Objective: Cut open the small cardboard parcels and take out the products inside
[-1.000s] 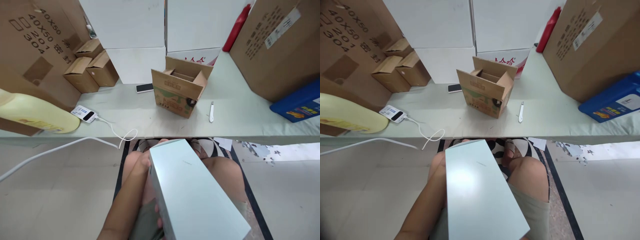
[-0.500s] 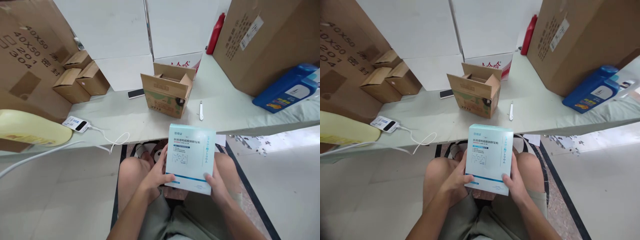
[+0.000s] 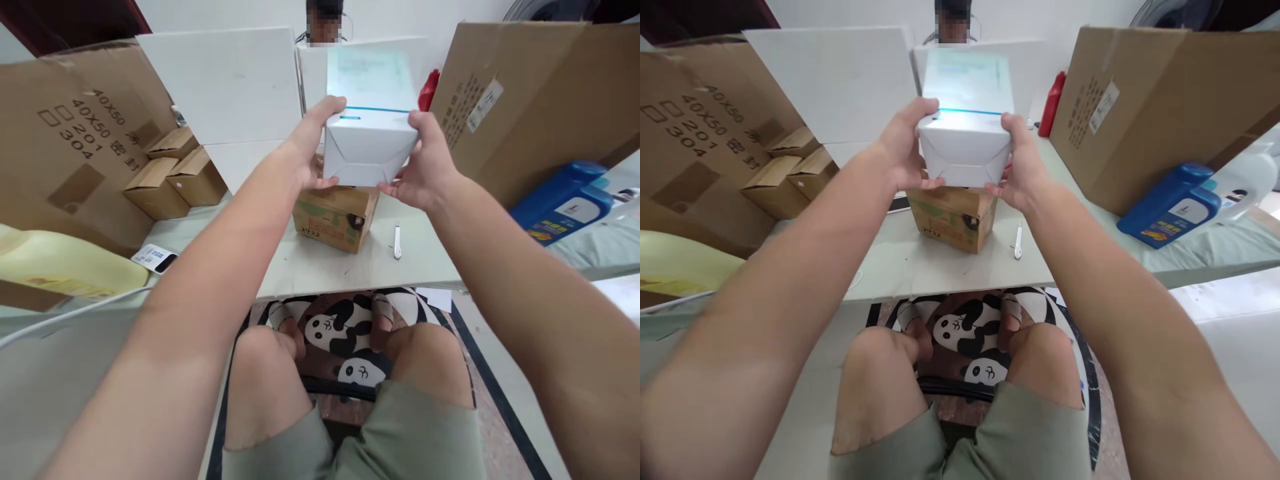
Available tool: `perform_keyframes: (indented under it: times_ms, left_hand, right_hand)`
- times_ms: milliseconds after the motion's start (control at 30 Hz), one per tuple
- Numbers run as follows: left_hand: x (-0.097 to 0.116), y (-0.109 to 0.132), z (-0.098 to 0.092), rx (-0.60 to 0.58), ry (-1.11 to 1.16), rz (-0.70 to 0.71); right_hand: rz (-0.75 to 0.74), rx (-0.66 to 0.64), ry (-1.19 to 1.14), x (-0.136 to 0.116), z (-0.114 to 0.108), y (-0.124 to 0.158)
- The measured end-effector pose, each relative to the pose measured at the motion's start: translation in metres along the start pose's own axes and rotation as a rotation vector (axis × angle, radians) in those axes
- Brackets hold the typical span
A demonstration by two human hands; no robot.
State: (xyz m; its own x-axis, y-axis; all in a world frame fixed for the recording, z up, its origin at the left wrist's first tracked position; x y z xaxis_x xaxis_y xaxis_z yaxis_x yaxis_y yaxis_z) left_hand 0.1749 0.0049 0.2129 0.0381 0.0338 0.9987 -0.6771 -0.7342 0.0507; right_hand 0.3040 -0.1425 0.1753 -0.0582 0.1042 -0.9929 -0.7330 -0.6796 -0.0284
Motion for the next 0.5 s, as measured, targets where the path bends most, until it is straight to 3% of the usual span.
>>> perform_keyframes:
  times_ms: [33,100,200,267,333,367,433,500]
  left_hand:
    - [-0.003,-0.011,0.002,0.009,0.009,-0.173]
    - [-0.003,-0.013,0.005,-0.016,0.069,-0.221]
    - [-0.008,0.024,0.009,-0.068,0.133,0.097]
    - [-0.028,0.064,0.006,0.024,0.112,0.267]
    - [-0.059,0.1,0.007,0.048,0.127,0.394]
    - [-0.079,0.113,0.011,-0.007,0.13,0.398]
    - [-0.129,0.127,0.019,-0.105,0.077,0.28]
    - [-0.175,0.128,0.026,-0.168,0.044,0.128]
  right_hand:
    - [0.056,-0.006,-0.019,-0.001,0.006,-0.01]
    - [0.082,0.009,-0.06,0.0,0.009,-0.008]
    - [-0.039,0.12,-0.18,0.002,-0.012,0.03]
    - [-0.158,0.174,-0.259,0.007,-0.042,0.062]
    - [-0.163,0.278,-0.238,0.025,-0.084,0.084]
    - [-0.121,0.362,-0.176,0.039,-0.108,0.091]
    - [0.035,0.576,-0.041,0.072,-0.156,0.096]
    - [0.2,0.687,0.113,0.103,-0.192,0.091]
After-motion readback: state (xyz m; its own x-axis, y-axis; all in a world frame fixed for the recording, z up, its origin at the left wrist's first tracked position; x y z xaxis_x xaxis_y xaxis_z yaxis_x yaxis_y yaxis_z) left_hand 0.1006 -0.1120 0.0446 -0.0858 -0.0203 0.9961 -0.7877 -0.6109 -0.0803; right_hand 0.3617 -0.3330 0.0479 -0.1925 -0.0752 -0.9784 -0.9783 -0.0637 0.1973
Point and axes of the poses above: each hand's wrist, its own y-axis away from the middle knuckle, its own z-axis out of the palm, x = y × z, the point moved 5 cm from there along -y, towards the middle knuckle, and after that the axes turned 6 degrees about x, right-handed, at the moved point
